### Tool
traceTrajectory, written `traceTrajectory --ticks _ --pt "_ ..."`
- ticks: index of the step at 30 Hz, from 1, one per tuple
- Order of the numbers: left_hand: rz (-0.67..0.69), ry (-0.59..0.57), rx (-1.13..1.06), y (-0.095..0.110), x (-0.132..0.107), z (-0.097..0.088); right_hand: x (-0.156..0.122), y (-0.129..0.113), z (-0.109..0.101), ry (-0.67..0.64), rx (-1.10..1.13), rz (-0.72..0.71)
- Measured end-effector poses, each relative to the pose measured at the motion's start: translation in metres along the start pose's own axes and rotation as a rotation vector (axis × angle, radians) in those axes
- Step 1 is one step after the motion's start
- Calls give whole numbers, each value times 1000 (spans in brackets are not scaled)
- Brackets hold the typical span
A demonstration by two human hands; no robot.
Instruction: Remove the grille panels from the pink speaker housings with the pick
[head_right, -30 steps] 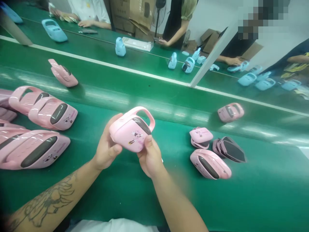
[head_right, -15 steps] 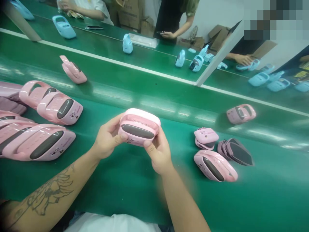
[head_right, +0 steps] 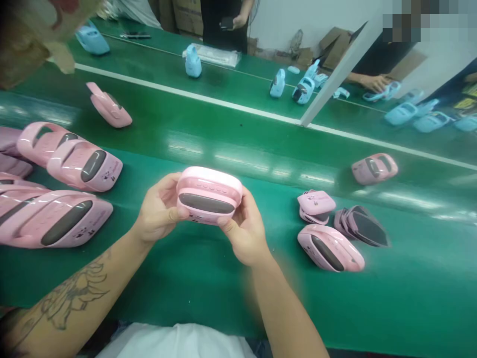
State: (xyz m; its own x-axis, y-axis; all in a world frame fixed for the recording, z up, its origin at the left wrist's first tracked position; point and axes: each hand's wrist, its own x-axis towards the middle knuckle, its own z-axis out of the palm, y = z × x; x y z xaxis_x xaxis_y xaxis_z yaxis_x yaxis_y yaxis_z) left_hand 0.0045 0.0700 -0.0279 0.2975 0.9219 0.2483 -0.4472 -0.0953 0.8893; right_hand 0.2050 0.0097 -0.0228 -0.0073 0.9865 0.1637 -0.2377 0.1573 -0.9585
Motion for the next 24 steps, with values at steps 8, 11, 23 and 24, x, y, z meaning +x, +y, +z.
traceTrajectory --ticks 8,11,23,24 --pt "30 -51 187 7 -3 2 0 -4 3 -17 30 48" --pt "16 65 227 7 -2 9 -6 5 16 89 -56 26" --pt "-53 310 57 0 11 18 -22 19 30 106 -698 -287" --pt "-65 315 34 1 10 18 -22 17 29 76 -707 -287"
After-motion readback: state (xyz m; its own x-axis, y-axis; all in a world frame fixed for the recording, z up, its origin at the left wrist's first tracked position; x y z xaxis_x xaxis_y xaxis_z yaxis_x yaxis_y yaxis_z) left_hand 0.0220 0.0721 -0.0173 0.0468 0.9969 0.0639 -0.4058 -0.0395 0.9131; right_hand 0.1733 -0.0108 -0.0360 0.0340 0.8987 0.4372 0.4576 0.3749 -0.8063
